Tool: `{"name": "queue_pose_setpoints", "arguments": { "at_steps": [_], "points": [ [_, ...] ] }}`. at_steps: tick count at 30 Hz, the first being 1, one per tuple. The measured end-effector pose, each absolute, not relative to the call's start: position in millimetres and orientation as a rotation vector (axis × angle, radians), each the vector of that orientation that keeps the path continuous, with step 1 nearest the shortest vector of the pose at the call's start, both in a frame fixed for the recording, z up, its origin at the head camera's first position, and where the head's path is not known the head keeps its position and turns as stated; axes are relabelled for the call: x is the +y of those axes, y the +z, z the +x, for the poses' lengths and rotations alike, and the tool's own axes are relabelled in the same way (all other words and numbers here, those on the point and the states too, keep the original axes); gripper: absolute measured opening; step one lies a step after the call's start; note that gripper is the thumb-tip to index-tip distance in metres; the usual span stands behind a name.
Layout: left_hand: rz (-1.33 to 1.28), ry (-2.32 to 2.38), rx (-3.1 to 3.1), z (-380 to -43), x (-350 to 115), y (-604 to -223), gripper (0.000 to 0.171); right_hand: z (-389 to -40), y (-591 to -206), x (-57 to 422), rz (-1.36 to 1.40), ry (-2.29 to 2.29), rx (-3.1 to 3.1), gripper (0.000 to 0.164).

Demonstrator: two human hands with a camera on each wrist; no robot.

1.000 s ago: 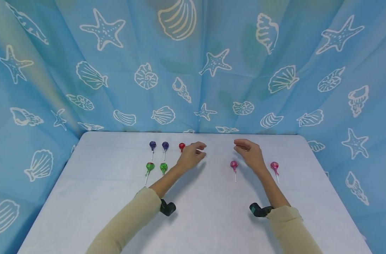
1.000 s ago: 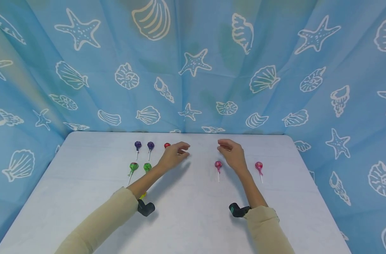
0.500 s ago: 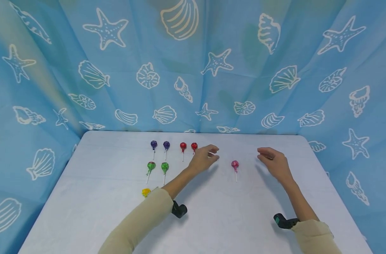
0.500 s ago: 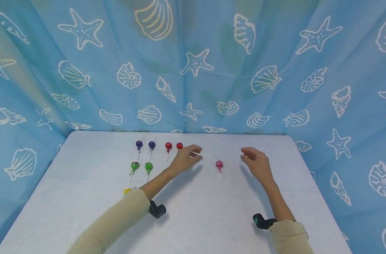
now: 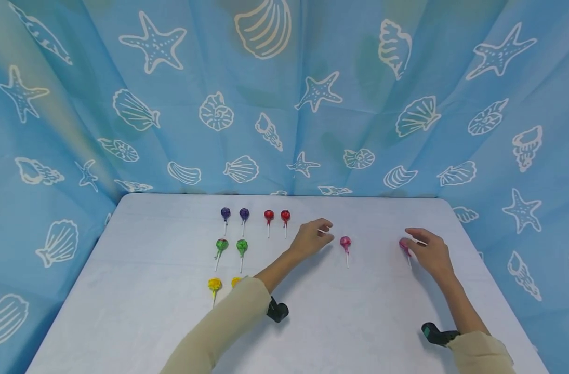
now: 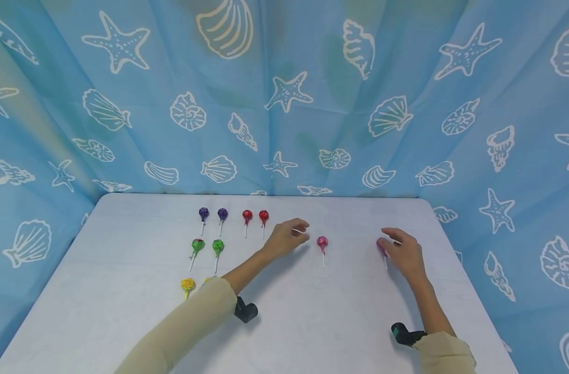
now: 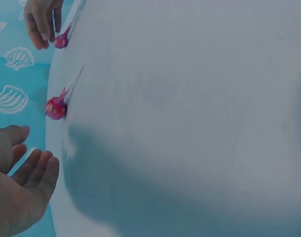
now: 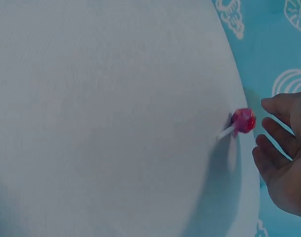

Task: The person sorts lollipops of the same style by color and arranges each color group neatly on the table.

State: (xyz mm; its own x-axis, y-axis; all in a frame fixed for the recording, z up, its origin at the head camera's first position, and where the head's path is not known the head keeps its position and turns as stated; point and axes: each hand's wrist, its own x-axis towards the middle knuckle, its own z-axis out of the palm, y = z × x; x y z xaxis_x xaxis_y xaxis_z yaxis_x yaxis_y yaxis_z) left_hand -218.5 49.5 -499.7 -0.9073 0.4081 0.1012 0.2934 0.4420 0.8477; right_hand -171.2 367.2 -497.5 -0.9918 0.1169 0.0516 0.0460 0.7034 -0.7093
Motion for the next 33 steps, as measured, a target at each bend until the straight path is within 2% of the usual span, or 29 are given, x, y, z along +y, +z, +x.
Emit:
{"name": "queue_pose_setpoints", "arguments": {
  "at_steps": [11, 25, 33],
  "points": [
    [0.584, 1.355, 2.558, -216.7, 70.5, -507.9, 0.039, -168.3, -514.3, 381.1, -0.147, 1.285, -2.843, 0.044],
    [0.579, 1.26, 2.647, -216.6, 92.8, -511.2, 0.036, -170.5, -525.7, 386.5, -0.238, 1.291, -2.82, 0.043],
    [0.637, 1.231, 2.685, -218.5, 95.1, -510.9, 0.025, -172.7, -526.8, 385.9, -0.251, 1.265, -2.823, 0.042]
  ]
}}
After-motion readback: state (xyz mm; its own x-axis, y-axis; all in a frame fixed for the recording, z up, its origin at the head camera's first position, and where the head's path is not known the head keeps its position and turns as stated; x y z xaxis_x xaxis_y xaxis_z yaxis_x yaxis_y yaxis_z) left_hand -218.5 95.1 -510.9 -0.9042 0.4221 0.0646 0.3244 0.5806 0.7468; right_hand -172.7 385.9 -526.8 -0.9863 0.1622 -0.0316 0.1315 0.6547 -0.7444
